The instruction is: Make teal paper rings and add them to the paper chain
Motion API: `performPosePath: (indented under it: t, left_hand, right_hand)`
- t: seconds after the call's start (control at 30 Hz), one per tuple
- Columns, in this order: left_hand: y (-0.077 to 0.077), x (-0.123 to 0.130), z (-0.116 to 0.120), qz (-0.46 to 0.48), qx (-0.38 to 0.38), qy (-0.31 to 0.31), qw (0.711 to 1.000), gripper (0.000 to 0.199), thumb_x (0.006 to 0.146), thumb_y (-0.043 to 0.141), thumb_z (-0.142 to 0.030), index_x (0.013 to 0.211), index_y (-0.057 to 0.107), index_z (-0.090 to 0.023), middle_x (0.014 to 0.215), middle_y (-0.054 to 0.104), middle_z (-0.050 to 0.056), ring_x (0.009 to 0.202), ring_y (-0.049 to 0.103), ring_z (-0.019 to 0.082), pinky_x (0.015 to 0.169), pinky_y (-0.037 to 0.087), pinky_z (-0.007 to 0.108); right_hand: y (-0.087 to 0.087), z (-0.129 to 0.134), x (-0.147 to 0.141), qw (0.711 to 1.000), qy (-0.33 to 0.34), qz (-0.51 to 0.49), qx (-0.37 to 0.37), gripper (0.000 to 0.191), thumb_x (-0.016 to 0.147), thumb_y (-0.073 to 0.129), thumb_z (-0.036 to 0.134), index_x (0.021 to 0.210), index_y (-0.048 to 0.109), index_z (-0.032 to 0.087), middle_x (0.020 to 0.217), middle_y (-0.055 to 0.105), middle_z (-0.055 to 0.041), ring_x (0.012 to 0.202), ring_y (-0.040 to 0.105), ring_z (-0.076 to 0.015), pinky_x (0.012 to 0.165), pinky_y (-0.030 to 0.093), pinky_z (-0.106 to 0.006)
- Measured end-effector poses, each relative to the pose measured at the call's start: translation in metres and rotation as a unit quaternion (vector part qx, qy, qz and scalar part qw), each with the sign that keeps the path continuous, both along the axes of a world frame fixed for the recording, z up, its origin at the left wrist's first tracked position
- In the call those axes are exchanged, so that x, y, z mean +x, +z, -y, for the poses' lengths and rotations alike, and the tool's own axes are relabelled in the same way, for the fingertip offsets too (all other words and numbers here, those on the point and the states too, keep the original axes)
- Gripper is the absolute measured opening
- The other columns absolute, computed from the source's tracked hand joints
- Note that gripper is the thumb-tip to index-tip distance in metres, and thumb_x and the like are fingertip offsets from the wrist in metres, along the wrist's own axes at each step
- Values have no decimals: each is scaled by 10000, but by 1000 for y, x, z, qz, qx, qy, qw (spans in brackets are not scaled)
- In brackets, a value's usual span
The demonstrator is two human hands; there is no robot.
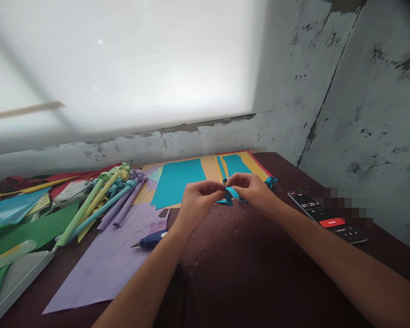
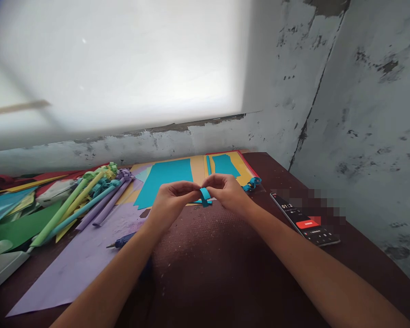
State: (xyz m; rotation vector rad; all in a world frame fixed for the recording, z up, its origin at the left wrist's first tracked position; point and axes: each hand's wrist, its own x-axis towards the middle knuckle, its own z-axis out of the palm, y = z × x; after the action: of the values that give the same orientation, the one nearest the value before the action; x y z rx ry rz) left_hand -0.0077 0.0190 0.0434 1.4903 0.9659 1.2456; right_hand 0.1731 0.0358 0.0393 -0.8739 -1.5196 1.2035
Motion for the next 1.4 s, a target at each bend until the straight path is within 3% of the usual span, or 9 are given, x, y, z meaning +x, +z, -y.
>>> performPosePath:
  t: [0.13, 0.33, 0.53, 0.7, 0.93, 1.13, 1.27, 1.4]
  left_hand:
    - [1, -1, 0, -15, 9, 6, 1000, 74, 752, 766, -239, 790, 809, -191, 790, 780, 32, 803, 740, 221, 777, 587, 321]
    - [0, 0, -1, -14, 6, -1, 1000, 185, 696, 839, -290, 833, 802, -170, 852, 794, 81, 832, 754, 254, 752, 597, 340]
    - [0, 0, -2, 11, 0, 14, 1000, 111, 702, 822, -268, 776, 798, -187, 799, 787, 46, 793, 749, 230, 786, 603, 348]
    - [0, 1, -1, 3, -7, -5, 1000, 219, 683, 863, -302, 852, 804, -176, 855, 798, 76, 847, 759, 261, 781, 608, 357]
    - [0, 0, -1, 5, 0, -7, 1000, 172, 741, 825, -325, 843, 823, -187, 822, 795, 55, 829, 761, 253, 806, 606, 361]
    - [0, -1, -1, -3, -17, -9, 1000, 231, 692, 853, -297, 866, 792, -158, 870, 798, 88, 860, 764, 278, 763, 617, 365]
    - [-2, -1, -2, -1, -10, 4, 1000, 183, 700, 839, -288, 810, 786, -153, 831, 793, 81, 838, 762, 262, 784, 610, 359]
    - [-1, -1, -2, -2, -12, -1, 1000, 177, 704, 829, -277, 831, 793, -160, 848, 798, 75, 854, 764, 258, 800, 609, 355]
  right_hand:
    - [0, 1, -1, 1000, 19, -11, -13, 99, 720, 735, 250, 797, 693, 205, 789, 694, -12, 774, 647, -173, 718, 533, -306]
    - [-1, 0, 0, 1000, -5, 5, 5, 92, 704, 736, 255, 752, 686, 195, 737, 661, 2, 706, 599, -150, 666, 487, -289]
    - [-1, -1, -2, 1000, 16, -10, -16, 84, 704, 728, 233, 778, 701, 205, 763, 684, -1, 738, 634, -160, 699, 509, -297]
    - [-3, -2, -2, 1000, -3, -8, -16, 67, 683, 715, 205, 744, 687, 200, 706, 649, 17, 666, 595, -139, 653, 502, -286]
    - [-5, -2, 0, 999, 26, -20, -13, 92, 704, 708, 192, 794, 709, 210, 793, 696, -2, 786, 659, -175, 755, 548, -321]
    - [-4, -2, -1, 1000, -1, -5, -15, 79, 685, 722, 214, 758, 697, 195, 729, 668, 7, 695, 620, -153, 668, 514, -291]
    - [-5, -3, -1, 1000, 5, -1, -11, 97, 701, 721, 226, 793, 724, 194, 800, 707, -12, 788, 657, -175, 737, 532, -302]
    - [-5, -4, 0, 1000, 10, 2, -17, 78, 705, 721, 230, 777, 715, 201, 763, 700, -4, 758, 663, -175, 761, 546, -323]
